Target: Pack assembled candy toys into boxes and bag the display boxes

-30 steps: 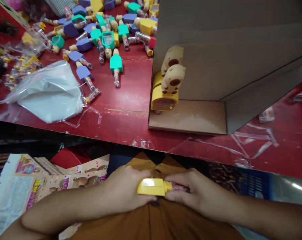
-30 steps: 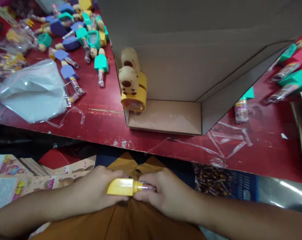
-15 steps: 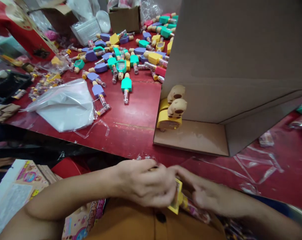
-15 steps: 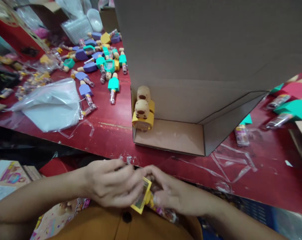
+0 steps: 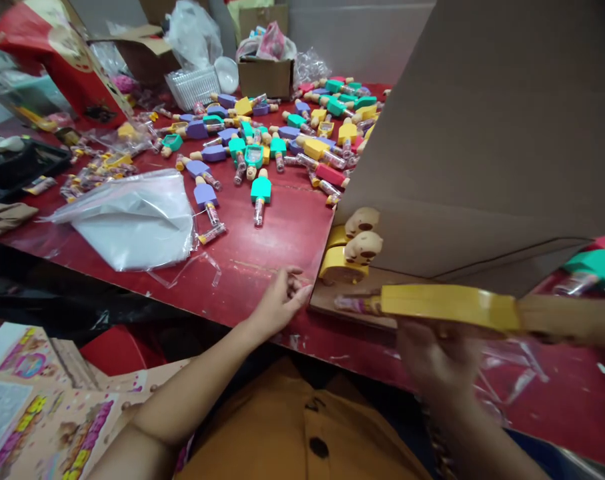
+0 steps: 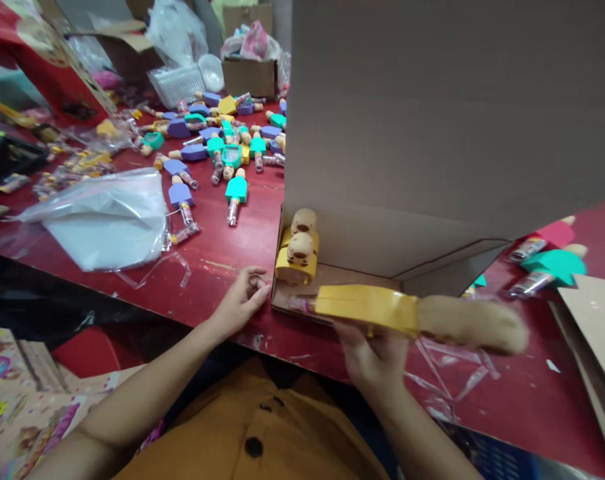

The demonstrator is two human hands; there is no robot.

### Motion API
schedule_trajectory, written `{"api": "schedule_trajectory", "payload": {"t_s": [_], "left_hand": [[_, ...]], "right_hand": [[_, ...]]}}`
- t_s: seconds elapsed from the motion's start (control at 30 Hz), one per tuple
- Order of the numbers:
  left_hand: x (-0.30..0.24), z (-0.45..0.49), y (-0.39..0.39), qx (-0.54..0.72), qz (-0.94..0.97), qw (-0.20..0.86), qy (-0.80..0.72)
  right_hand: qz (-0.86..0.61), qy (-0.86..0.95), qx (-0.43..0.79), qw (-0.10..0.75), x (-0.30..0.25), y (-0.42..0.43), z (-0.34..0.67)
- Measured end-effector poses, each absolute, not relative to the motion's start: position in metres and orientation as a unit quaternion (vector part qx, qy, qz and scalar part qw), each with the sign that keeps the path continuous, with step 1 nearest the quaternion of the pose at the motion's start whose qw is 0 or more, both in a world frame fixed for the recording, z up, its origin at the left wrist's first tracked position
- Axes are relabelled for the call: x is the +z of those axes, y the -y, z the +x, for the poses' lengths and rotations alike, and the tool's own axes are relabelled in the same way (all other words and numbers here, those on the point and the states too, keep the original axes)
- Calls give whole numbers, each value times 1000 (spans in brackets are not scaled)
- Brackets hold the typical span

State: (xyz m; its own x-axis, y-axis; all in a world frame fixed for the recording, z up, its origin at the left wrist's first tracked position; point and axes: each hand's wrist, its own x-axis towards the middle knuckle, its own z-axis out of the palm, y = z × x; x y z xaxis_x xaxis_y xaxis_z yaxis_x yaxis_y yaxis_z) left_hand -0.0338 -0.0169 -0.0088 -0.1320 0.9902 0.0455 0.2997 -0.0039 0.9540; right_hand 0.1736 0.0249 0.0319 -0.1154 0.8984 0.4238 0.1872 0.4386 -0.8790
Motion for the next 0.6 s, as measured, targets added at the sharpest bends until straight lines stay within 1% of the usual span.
{"api": "schedule_trajectory", "payload": {"t_s": [0.07,0.17,0.23,0.3,0.43,0.6], "left_hand": [[-14,-29,19,444,549,394,-589],[-15,-25,25,423,552,400,-597],[-14,-24,26,412,552,400,-604],[-13,-24,26,405,557,398,-607],[-13,-24,25,396,574,383,-605],[-13,-25,25,391,594,357,-606]], "right_hand": [[-359,728,291,506,29,-28,163],[-283,828,212,435,38,-31,155],[-253,860,181,405,47,-33,153],[-243,873,155,393,54,-34,152],[-253,873,160,385,60,-34,147],[-246,871,208,372,54,-34,147]]}}
